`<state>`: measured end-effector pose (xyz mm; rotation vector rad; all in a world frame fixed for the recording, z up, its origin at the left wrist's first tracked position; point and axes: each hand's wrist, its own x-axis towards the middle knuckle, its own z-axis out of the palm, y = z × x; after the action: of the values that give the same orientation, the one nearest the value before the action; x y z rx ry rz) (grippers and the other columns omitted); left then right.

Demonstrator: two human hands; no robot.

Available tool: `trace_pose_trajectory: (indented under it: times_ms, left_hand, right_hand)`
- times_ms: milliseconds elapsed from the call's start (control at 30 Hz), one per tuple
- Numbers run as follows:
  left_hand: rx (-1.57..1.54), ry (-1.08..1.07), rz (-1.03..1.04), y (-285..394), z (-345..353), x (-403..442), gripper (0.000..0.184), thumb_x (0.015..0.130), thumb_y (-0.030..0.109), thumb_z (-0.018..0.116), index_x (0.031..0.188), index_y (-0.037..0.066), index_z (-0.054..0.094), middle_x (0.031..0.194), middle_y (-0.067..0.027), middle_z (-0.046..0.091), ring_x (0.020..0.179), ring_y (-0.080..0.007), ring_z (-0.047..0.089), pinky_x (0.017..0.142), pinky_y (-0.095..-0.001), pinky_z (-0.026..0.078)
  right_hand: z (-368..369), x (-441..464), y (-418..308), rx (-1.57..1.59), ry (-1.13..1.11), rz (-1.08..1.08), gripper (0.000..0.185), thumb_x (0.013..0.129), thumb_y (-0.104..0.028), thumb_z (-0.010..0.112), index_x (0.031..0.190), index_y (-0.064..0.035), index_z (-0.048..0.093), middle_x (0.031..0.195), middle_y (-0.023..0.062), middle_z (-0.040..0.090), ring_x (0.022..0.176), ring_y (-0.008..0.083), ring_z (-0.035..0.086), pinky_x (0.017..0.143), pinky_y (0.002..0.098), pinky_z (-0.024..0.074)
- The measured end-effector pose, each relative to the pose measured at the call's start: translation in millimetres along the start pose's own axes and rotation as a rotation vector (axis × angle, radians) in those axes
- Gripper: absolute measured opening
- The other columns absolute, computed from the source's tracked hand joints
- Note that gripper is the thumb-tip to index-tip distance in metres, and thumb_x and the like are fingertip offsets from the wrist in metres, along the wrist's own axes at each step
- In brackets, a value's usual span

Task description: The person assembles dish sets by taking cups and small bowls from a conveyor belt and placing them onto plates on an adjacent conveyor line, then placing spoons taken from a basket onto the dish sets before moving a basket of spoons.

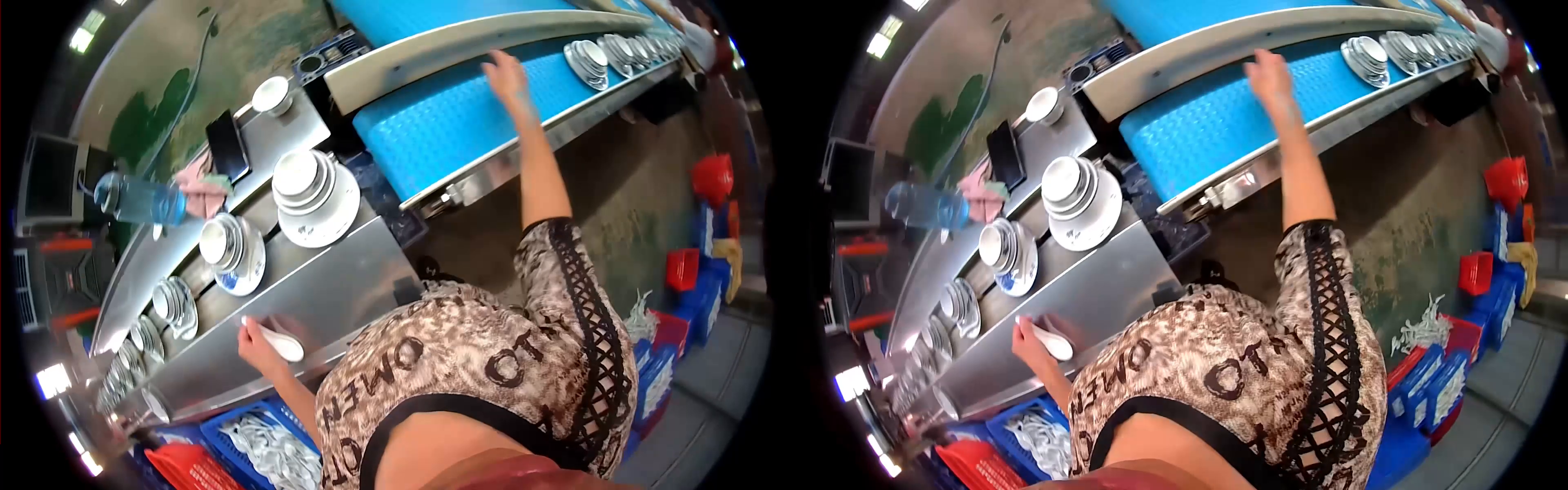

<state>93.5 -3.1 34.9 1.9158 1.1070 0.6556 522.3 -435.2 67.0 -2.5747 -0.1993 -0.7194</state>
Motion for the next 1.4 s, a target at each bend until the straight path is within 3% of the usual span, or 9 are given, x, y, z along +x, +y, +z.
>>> trace_pose_trajectory:
  times_ms: [167,233,333,567,733,933,1067,1167,1400]
  left_hand:
    - [-0.135,-0.126,-0.243,20,-3,-8,0.028,0.087,0.026,0.050,0.073,0.003,0.057,0.059,0.0010,0.049,0.055,-0.0079,0.045,0.048,-0.0215,0.036]
    - [-0.364,-0.174,-0.296,26,6,-4,0.024,0.088,0.026,0.049,0.078,0.005,0.056,0.062,0.0012,0.050,0.056,-0.0070,0.047,0.047,-0.0193,0.037]
    - [-0.702,-0.271,-0.428,52,35,-2,0.018,0.087,0.024,0.051,0.089,0.006,0.055,0.081,-0.0027,0.057,0.073,-0.0113,0.054,0.058,-0.0244,0.043]
    - [-0.854,-0.637,-0.508,94,111,5,0.026,0.089,0.022,0.047,0.097,-0.003,0.053,0.081,-0.0122,0.058,0.071,-0.0204,0.059,0.063,-0.0295,0.049]
    - [-0.739,-0.604,-0.327,93,138,8,0.031,0.087,0.014,0.047,0.110,-0.006,0.044,0.100,-0.0196,0.055,0.085,-0.0259,0.060,0.073,-0.0320,0.050]
    - [0.475,-0.399,0.524,75,126,11,0.037,0.085,0.012,0.047,0.120,0.001,0.042,0.116,-0.0184,0.050,0.103,-0.0315,0.052,0.087,-0.0366,0.040]
    - [0.454,-0.421,0.496,45,85,30,0.030,0.085,0.012,0.049,0.112,-0.001,0.049,0.114,-0.0177,0.052,0.104,-0.0326,0.049,0.088,-0.0361,0.038]
    - [0.428,-0.352,0.512,33,72,28,0.029,0.083,0.011,0.052,0.109,0.000,0.051,0.109,-0.0163,0.054,0.102,-0.0310,0.049,0.087,-0.0362,0.039]
    - [0.387,-0.061,0.477,33,40,-1,0.027,0.081,0.007,0.054,0.106,0.000,0.053,0.104,-0.0158,0.055,0.093,-0.0297,0.053,0.081,-0.0349,0.042]
  right_hand:
    - [-48,47,181,-0.523,-0.173,0.342,0.028,0.076,-0.025,0.058,0.095,-0.0050,0.058,0.102,0.0163,0.057,0.098,0.0342,0.053,0.081,0.0459,0.0438]
    - [-38,46,247,-0.537,-0.067,0.146,0.037,0.077,-0.032,0.058,0.100,-0.0032,0.057,0.106,0.0186,0.056,0.103,0.0341,0.050,0.085,0.0460,0.0414]
    - [-44,49,244,-0.490,-0.155,0.040,0.046,0.077,-0.040,0.057,0.101,-0.0014,0.059,0.103,0.0202,0.057,0.100,0.0348,0.052,0.085,0.0416,0.0412]
    - [-5,13,190,-0.277,-0.177,0.030,0.042,0.078,-0.028,0.055,0.115,-0.0075,0.051,0.107,0.0208,0.054,0.099,0.0362,0.052,0.084,0.0413,0.0408]
    - [-3,-3,198,-0.231,-0.140,0.011,0.033,0.077,-0.023,0.055,0.106,-0.0067,0.058,0.104,0.0173,0.058,0.099,0.0333,0.053,0.085,0.0389,0.0413]
    - [-33,-15,162,-0.102,0.114,-0.092,0.019,0.081,-0.018,0.052,0.093,-0.0099,0.063,0.081,0.0144,0.063,0.077,0.0283,0.061,0.070,0.0367,0.0463]
    - [-76,6,155,0.435,0.156,0.428,0.020,0.077,-0.020,0.059,0.093,-0.0086,0.063,0.078,0.0126,0.063,0.072,0.0265,0.061,0.065,0.0347,0.0466]
    - [-93,2,139,-0.266,0.031,0.139,0.032,0.073,-0.021,0.063,0.101,-0.0053,0.060,0.090,0.0153,0.062,0.082,0.0287,0.060,0.071,0.0352,0.0463]
    - [-26,7,196,-0.143,-0.237,0.056,0.040,0.074,-0.025,0.060,0.106,-0.0016,0.056,0.099,0.0182,0.060,0.094,0.0322,0.056,0.083,0.0383,0.0428]
